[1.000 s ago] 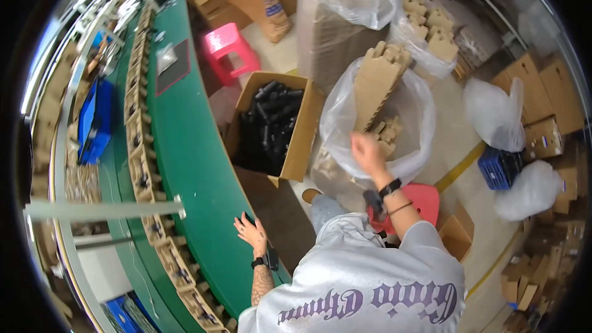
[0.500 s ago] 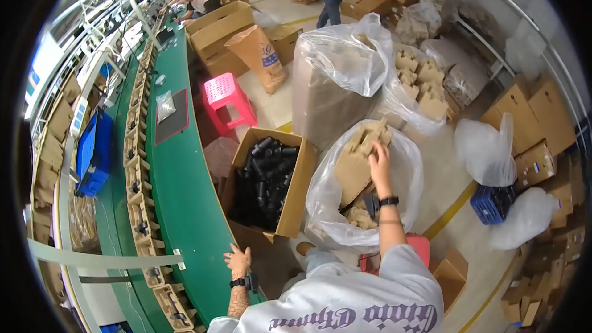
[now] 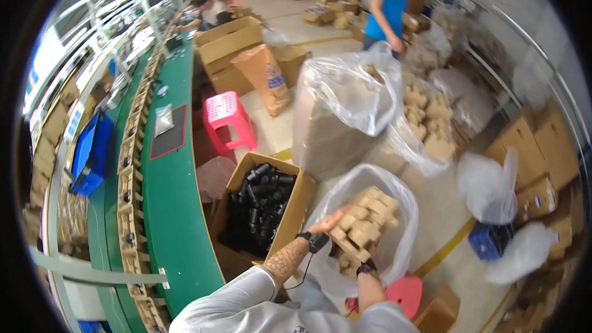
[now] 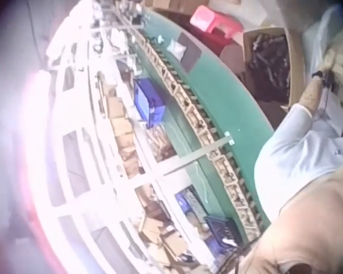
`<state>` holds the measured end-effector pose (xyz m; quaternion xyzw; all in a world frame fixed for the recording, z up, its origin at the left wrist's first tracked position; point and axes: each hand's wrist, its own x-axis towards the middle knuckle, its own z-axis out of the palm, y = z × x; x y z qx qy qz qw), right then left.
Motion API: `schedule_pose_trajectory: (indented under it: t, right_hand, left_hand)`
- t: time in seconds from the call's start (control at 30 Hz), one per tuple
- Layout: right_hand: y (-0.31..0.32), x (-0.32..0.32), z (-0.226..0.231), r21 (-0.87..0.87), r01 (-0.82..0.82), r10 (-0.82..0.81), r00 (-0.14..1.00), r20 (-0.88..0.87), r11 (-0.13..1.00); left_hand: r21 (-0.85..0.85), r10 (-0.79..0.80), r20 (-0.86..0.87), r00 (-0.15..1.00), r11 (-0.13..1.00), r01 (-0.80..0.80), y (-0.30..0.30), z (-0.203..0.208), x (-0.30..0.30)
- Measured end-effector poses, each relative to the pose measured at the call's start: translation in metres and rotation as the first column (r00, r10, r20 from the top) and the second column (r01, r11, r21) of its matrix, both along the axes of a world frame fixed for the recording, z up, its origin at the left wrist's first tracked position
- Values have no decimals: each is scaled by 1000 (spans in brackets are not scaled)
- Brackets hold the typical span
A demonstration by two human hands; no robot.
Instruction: The person places black components into cardboard trays on a conveyor belt, then retrieves more empty trays from a plastic bag to arrange on the belt. They continue by picking up more black components from a box and placing them into the newly arranged trays.
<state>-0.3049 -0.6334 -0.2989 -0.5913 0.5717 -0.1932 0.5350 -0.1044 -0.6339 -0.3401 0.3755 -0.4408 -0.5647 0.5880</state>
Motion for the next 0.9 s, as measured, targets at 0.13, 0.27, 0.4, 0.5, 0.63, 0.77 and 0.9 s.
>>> schedule_pose_trajectory:
  t: [0.13,0.27,0.4,0.5,0.63,0.77,0.9]
  right_hand:
    - [-5,-10,-15,152,29,-49,990,129,988]
    - [-13,-7,-20,251,-54,8,983,184,966]
    - [-27,-3,-24,304,-111,47,977,209,946]
    - [-35,9,-29,339,-151,74,970,231,929]
    - [-45,30,-33,353,-200,107,958,265,914]
    - [-45,44,-32,365,-217,111,951,289,905]
    - [-42,27,-15,404,-206,71,944,323,891]
  left_hand:
    - [-22,-102,197,975,994,108,-7,34,-17]
    - [52,-42,470,882,998,20,8,49,-17]
    - [113,-54,434,899,994,5,13,47,-16]
    - [175,-122,333,935,982,66,25,54,2]
    - [221,-99,228,969,974,48,48,73,18]
    - [149,20,197,980,988,-50,71,52,16]
    - [223,22,249,968,972,-79,80,88,10]
